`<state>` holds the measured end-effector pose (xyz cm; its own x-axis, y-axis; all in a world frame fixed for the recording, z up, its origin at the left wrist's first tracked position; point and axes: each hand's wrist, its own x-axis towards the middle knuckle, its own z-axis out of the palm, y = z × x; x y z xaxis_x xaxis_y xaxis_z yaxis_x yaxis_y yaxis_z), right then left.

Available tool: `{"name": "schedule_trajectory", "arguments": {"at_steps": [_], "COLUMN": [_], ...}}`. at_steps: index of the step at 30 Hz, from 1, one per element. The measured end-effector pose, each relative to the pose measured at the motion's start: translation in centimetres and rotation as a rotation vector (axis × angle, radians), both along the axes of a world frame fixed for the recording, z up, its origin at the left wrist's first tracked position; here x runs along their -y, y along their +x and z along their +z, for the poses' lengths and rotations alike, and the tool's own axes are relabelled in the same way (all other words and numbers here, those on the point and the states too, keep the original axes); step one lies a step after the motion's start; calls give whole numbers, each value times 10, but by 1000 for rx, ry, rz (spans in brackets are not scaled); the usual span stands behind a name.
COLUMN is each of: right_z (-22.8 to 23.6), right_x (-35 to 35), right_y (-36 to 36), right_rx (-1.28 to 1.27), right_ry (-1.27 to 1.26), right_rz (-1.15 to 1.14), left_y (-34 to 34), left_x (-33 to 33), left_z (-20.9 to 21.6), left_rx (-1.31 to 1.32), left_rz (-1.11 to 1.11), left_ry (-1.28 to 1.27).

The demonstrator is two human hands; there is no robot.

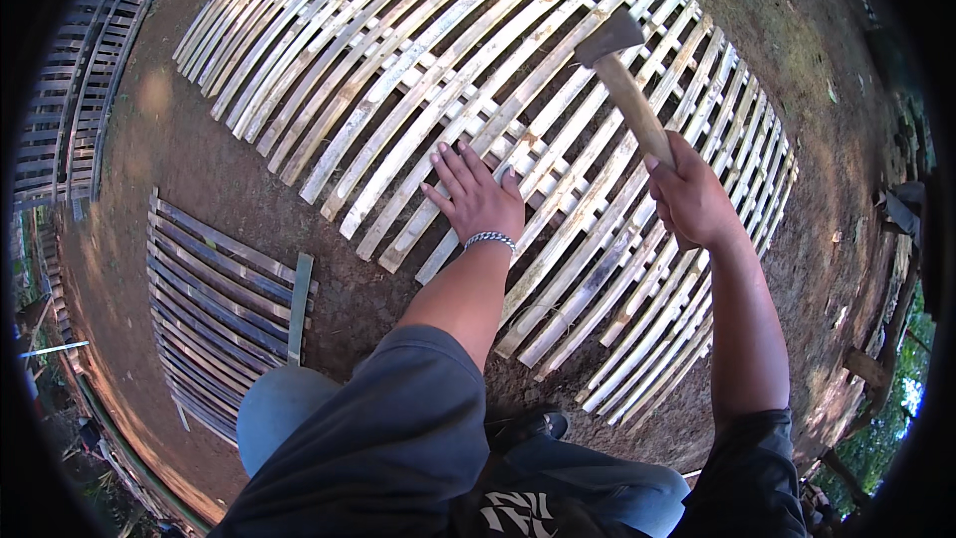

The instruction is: The person uses a hammer to drive nails into a bamboo lattice structure laid on the ground. They position bamboo strips and secure them to the frame, working methodically along the length of the structure.

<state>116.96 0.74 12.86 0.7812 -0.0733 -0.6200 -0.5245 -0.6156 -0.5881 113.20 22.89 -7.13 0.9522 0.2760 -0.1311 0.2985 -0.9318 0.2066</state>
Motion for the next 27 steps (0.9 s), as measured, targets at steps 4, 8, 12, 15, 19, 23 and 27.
{"name": "schedule_trajectory", "arguments": {"at_steps": [4,8,12,15,19,23,27], "right_z": [-16,5,-23,-44,-24,-53,-69], "right_x": [0,8,-10,-6,-19,-31,-26], "right_y": [-6,-3,-21,-48,-47,-79,-89], "right_rx": [-41,-219,252,-69,176,307,39], "right_ry": [-325,-177,-333,-497,-382,-405,-532], "right_rz": [213,166,15,390,141,84,298], "left_y": [0,-2,1,1,-3,0,0], "left_x": [3,1,3,5,-2,5,1], "left_z": [2,1,5,1,0,3,2], "left_rx": [-12,23,-38,-11,-18,-14,7], "left_rz": [-13,-22,-21,-22,-10,-14,-16], "left_ry": [-16,-12,-20,-23,0,-24,-13]}}
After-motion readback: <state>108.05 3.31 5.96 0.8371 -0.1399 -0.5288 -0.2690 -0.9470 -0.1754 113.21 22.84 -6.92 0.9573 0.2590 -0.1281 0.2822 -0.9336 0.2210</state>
